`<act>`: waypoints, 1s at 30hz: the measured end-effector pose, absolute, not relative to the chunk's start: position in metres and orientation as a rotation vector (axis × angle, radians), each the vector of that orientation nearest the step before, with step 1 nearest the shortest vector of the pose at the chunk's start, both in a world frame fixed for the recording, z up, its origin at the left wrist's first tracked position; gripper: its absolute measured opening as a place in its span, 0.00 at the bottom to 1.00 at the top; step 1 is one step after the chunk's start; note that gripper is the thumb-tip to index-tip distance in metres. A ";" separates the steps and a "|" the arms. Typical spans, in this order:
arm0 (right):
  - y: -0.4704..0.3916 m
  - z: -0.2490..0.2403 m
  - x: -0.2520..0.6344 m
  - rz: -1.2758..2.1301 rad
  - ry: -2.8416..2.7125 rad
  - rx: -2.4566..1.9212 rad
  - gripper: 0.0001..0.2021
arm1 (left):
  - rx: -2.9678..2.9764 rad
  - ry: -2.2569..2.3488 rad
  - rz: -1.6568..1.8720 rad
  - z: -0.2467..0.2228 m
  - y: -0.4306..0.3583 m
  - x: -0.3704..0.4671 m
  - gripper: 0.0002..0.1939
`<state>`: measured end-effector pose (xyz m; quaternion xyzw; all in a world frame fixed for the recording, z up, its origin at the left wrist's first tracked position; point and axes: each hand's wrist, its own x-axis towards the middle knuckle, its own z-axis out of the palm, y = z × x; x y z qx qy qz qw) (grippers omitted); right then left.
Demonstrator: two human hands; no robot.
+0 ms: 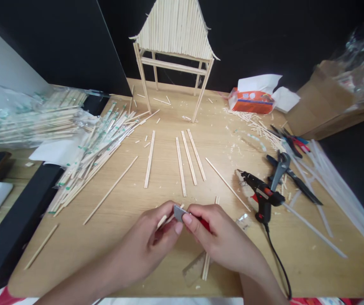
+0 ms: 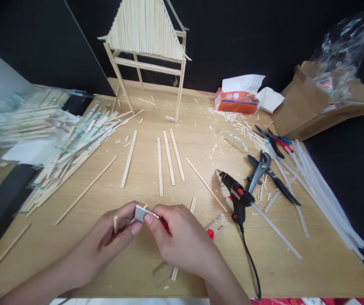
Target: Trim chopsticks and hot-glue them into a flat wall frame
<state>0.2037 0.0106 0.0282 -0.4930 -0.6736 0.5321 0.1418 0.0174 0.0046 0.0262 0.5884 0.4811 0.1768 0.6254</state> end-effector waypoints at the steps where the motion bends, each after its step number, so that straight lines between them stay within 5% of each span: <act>1: 0.011 0.028 0.204 1.526 -1.954 -1.422 0.17 | 1.361 1.116 0.386 0.025 0.004 0.018 0.11; 30: 0.009 0.023 0.202 1.411 -2.010 -1.421 0.15 | 1.464 1.151 0.418 0.023 0.008 0.019 0.11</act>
